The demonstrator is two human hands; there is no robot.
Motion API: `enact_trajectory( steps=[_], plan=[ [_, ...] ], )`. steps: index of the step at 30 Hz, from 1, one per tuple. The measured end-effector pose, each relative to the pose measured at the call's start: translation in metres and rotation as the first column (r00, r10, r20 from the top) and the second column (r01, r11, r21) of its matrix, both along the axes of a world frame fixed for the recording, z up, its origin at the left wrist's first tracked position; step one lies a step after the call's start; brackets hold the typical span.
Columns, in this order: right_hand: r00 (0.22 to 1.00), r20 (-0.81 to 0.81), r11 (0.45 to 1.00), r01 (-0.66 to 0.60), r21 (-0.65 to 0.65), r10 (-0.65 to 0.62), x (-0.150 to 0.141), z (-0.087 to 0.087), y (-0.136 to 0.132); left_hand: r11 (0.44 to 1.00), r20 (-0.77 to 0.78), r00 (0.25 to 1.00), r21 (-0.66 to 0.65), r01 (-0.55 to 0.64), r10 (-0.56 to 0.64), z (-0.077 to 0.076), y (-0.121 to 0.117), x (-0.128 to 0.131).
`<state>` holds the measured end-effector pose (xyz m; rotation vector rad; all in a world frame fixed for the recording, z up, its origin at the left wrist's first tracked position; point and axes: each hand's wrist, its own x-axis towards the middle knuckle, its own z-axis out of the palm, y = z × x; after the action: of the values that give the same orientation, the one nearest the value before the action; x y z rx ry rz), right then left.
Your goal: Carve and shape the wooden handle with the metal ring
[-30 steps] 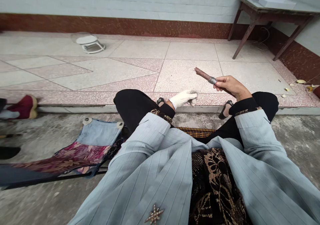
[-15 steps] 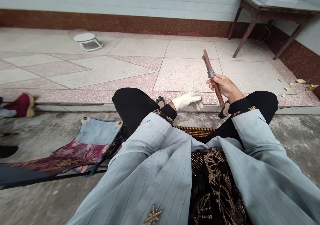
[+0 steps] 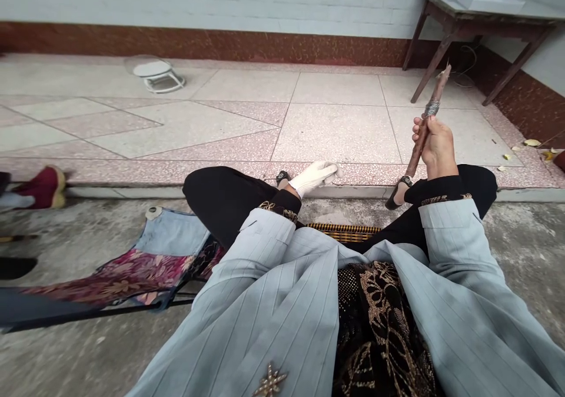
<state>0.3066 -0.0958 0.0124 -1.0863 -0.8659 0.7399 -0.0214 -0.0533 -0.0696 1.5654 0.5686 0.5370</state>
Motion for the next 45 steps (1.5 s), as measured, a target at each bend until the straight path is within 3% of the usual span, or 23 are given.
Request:
enact_trajectory(
  steps=[5, 10, 13, 17, 19, 22, 25, 28, 30, 34, 40, 45],
  plan=[
    [0.999, 0.038, 0.999, 0.033, -0.011, -0.032, -0.002, 0.000, 0.003, 0.994, 0.090, 0.991, -0.061, -0.094, 0.099, -0.005, -0.005, 0.001],
    [0.997, -0.007, 0.995, 0.078, -0.058, -0.078, 0.005, -0.009, 0.013, 0.988, 0.119, 0.982, 0.025, -0.152, 0.148, 0.003, -0.011, -0.001],
    [0.998, -0.015, 0.994, 0.065, -0.083, -0.067, 0.008, -0.011, 0.014, 0.977, 0.048, 0.984, 0.125, -0.174, 0.169, 0.007, -0.015, -0.007],
    [1.000, 0.023, 1.000, -0.019, -0.003, 0.019, -0.003, -0.005, 0.008, 0.935, -0.155, 0.957, 0.298, -0.193, 0.247, 0.005, -0.018, -0.009],
    [0.994, 0.087, 0.997, -0.071, 0.011, 0.070, -0.015, -0.003, 0.004, 0.963, -0.205, 0.958, 0.222, -0.151, 0.198, 0.002, -0.019, -0.006],
    [0.966, 0.176, 0.982, -0.182, -0.052, 0.189, -0.037, -0.006, 0.002, 0.998, -0.097, 0.995, -0.066, 0.019, -0.026, -0.003, -0.021, 0.000],
    [0.930, 0.198, 0.950, -0.292, -0.110, 0.308, -0.055, -0.013, 0.004, 0.927, 0.139, 0.967, -0.284, 0.244, -0.212, -0.008, -0.024, 0.002],
    [0.910, 0.232, 0.936, -0.311, -0.165, 0.343, -0.066, -0.018, 0.006, 0.846, 0.287, 0.921, -0.392, 0.363, -0.262, -0.012, -0.022, 0.003],
    [0.899, 0.267, 0.933, -0.303, -0.196, 0.348, -0.072, -0.021, 0.007, 0.838, 0.297, 0.930, -0.433, 0.332, -0.215, -0.015, -0.022, 0.006],
    [0.865, 0.268, 0.900, -0.374, -0.223, 0.425, -0.087, -0.031, 0.008, 0.913, 0.240, 0.971, -0.394, 0.105, -0.008, -0.019, -0.027, 0.024],
    [0.831, 0.254, 0.865, -0.441, -0.239, 0.494, -0.098, -0.043, 0.009, 0.869, 0.394, 0.914, -0.481, 0.113, 0.100, -0.009, -0.043, 0.045],
    [0.849, 0.241, 0.876, -0.416, -0.242, 0.470, -0.092, -0.044, 0.013, 0.947, 0.337, 0.938, -0.319, 0.031, 0.083, -0.003, -0.047, 0.041]
  ],
)
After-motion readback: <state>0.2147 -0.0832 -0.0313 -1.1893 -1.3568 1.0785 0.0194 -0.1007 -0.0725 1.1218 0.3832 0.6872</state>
